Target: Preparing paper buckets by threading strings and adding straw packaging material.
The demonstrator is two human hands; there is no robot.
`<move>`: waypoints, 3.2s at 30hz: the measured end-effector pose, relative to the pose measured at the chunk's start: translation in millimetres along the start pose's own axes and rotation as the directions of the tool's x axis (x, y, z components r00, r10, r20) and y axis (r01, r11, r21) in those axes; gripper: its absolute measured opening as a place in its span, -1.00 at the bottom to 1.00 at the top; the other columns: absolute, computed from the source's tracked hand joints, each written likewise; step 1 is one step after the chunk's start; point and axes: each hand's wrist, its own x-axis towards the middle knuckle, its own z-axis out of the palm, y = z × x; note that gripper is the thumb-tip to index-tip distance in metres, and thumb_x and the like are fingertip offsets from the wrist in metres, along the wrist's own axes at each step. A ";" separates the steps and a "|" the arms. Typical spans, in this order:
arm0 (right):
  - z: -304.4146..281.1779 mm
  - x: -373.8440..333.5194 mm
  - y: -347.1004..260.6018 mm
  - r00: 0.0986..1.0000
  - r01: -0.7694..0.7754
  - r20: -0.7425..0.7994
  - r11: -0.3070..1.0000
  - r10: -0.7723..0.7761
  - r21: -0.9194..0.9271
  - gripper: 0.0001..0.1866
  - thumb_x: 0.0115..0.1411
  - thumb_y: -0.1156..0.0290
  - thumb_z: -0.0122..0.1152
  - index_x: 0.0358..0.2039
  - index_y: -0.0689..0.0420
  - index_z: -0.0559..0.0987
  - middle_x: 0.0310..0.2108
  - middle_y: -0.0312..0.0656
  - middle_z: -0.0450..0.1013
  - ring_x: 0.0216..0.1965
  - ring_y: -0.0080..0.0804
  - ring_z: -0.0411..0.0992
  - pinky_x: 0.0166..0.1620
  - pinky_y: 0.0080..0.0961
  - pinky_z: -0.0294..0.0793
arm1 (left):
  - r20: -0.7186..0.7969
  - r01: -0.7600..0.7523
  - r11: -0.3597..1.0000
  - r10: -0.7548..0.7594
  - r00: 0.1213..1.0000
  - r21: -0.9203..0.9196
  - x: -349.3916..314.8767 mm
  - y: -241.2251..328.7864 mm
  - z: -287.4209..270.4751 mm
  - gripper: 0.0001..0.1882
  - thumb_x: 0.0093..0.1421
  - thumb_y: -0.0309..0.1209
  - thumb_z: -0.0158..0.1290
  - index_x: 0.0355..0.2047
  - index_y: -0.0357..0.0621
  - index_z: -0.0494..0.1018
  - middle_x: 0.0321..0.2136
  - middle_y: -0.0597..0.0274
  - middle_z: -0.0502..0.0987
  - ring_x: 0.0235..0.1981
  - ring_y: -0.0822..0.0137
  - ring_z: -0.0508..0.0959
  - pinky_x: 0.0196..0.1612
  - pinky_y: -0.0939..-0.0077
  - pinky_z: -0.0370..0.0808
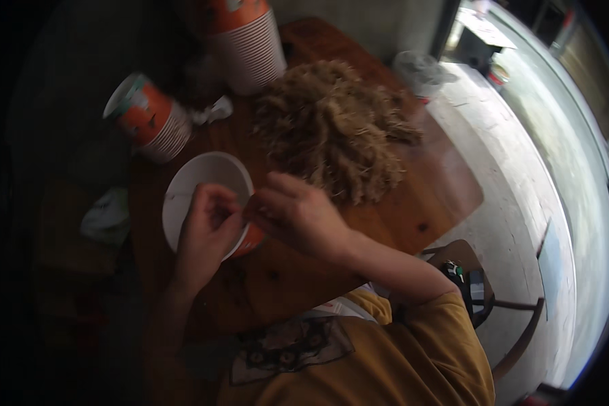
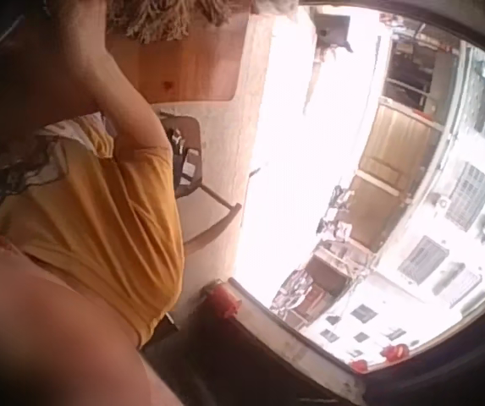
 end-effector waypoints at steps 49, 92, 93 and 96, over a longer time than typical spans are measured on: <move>10.7 -8.2 -4.9 0.995 -0.097 -0.008 0.994 0.098 0.054 -0.85 0.03 0.54 0.34 -0.37 0.16 0.55 -0.45 -0.26 0.38 -0.48 -0.43 0.45 -0.48 -0.55 0.49 | -0.001 -0.128 0.958 0.133 0.991 0.256 -8.7 6.4 0.4 -0.91 0.19 -0.62 0.00 -0.33 -0.23 0.32 -0.40 0.30 0.44 -0.37 0.53 0.48 -0.29 0.59 0.48; 10.6 -12.0 -28.6 0.673 -0.706 0.398 0.380 0.624 0.598 -0.86 0.23 0.40 0.18 -0.27 0.19 0.53 -0.41 -0.47 0.42 -0.41 -0.84 0.28 -0.38 -0.83 0.25 | -0.033 -0.369 0.603 0.550 0.835 0.707 -31.8 0.8 9.3 -0.77 0.01 -0.61 0.15 -0.33 -0.17 0.36 -0.36 0.20 0.37 -0.31 0.21 0.45 -0.27 0.35 0.46; 10.4 -12.5 -28.3 0.649 -0.726 0.414 0.358 0.638 0.587 -0.86 0.23 0.37 0.18 -0.28 0.17 0.54 -0.44 -0.49 0.41 -0.46 -0.85 0.26 -0.44 -0.84 0.22 | -0.033 -0.369 0.602 0.550 0.834 0.708 -32.0 0.8 9.1 -0.77 0.01 -0.61 0.15 -0.33 -0.17 0.36 -0.36 0.20 0.37 -0.31 0.21 0.45 -0.27 0.35 0.46; 9.3 -14.6 -25.3 0.598 -0.753 0.469 0.255 0.650 0.607 -0.84 0.23 0.31 0.19 -0.29 0.12 0.56 -0.49 -0.51 0.39 -0.55 -0.85 0.19 -0.52 -0.84 0.12 | -0.013 -0.378 0.562 0.570 0.822 0.736 -32.8 -0.3 9.9 -0.78 0.03 -0.59 0.15 -0.33 -0.17 0.37 -0.36 0.20 0.38 -0.33 0.21 0.45 -0.29 0.37 0.47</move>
